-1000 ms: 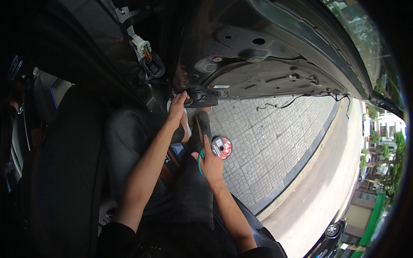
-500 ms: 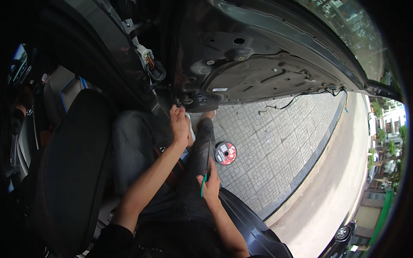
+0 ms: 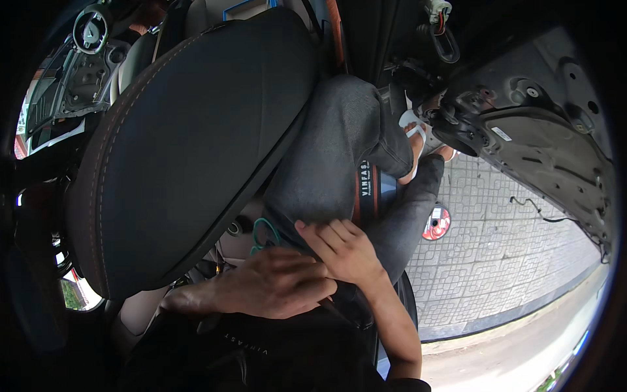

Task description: Repairing or modifying the internal wiring and components of a car door.

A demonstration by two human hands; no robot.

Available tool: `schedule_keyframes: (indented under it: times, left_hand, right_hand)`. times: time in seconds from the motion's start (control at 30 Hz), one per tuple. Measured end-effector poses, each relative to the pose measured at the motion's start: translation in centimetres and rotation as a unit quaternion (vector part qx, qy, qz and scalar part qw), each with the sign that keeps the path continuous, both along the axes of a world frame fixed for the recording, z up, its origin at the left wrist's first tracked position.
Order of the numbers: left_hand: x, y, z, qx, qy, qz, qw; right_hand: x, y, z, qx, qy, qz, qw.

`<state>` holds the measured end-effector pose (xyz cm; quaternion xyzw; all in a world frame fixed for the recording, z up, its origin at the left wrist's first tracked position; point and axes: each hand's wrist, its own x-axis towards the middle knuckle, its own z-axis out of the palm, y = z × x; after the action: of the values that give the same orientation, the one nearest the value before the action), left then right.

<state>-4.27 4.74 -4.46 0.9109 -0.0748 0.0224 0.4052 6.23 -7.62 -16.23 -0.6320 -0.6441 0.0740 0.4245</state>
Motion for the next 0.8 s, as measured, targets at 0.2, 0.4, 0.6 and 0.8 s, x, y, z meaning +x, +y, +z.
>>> schedule_keyframes:
  times: [0.2,0.4,0.6,0.8]
  left_hand:
    - [-12.8,3.2,-8.4,-0.018,0.254,0.339,0.906]
    - [-27.5,6.2,-20.4,0.004,0.301,0.571,0.763]
    - [-32.5,8.9,-23.4,0.102,0.355,0.570,0.734]
    - [-26.7,12.5,-19.8,0.239,0.247,0.506,0.791]
  right_hand:
    - [5.2,-3.9,-3.0,-0.077,0.032,-0.174,0.981]
    - [6.4,-11.8,-11.9,-0.174,0.224,-0.454,0.845]
    - [4.9,-20.1,-24.2,-0.154,0.454,-0.641,0.600]
    - [2.4,-26.2,-33.9,-0.265,0.494,-0.704,0.436]
